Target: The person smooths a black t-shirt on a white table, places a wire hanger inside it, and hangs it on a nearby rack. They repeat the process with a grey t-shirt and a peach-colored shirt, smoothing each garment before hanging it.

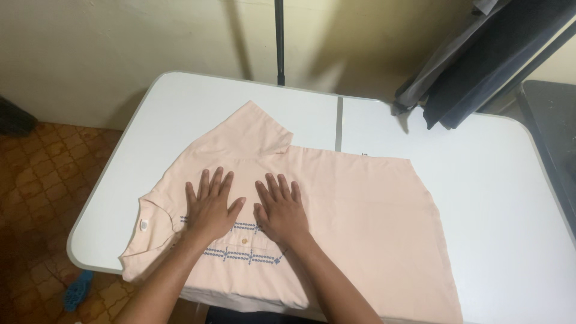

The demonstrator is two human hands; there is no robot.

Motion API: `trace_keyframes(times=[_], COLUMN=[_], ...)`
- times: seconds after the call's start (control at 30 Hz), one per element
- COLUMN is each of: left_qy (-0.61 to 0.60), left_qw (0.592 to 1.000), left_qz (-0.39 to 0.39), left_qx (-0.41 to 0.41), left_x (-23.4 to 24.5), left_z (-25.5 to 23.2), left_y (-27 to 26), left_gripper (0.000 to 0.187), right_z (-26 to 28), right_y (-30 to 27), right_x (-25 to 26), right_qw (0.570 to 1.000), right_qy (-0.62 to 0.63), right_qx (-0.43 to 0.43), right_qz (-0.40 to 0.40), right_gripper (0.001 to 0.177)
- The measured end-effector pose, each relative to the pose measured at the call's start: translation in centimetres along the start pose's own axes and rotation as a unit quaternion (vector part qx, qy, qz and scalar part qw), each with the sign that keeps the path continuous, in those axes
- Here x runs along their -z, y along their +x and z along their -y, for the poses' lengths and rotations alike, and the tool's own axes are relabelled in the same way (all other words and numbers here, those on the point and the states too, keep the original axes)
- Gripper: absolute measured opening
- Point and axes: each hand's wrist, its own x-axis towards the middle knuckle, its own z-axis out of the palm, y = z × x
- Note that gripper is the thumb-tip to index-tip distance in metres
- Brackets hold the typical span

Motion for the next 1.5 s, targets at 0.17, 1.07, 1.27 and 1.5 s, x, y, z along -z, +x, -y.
trace_keyframes(times=[0.17, 1.07, 1.27, 1.5], left_qy=[0.012, 0.014, 0.006, -0.004], left_qw=[0.999, 1.000, 1.000, 0.999], left_qz=[-0.032, -0.021, -0.019, -0.034], left_qx=[0.008, -0.007, 0.011, 0.021], left_x=[-0.5, -1.1, -0.5, -0.4], left_z=[0.4, 1.1, 1.2, 1.2], left_y=[0.0, 1.4, 3.6, 8.0], left_gripper=[0.082, 0.082, 0.082, 0.083], right_z=[-0.7, -13.7, -16.0, -18.2], right_y=[1.0, -12.7, -8.2, -3.8], right_x=[-0.7, 2.2, 2.9, 3.3], right_qw=[1.000, 0.982, 0.985, 0.985], right_qy=[-0.020, -0.108, -0.095, -0.100], right_qx=[-0.019, -0.149, -0.146, -0.141], right_qz=[-0.008, -0.032, -0.013, -0.019], right_gripper=[0.063, 0.067, 0.066, 0.066])
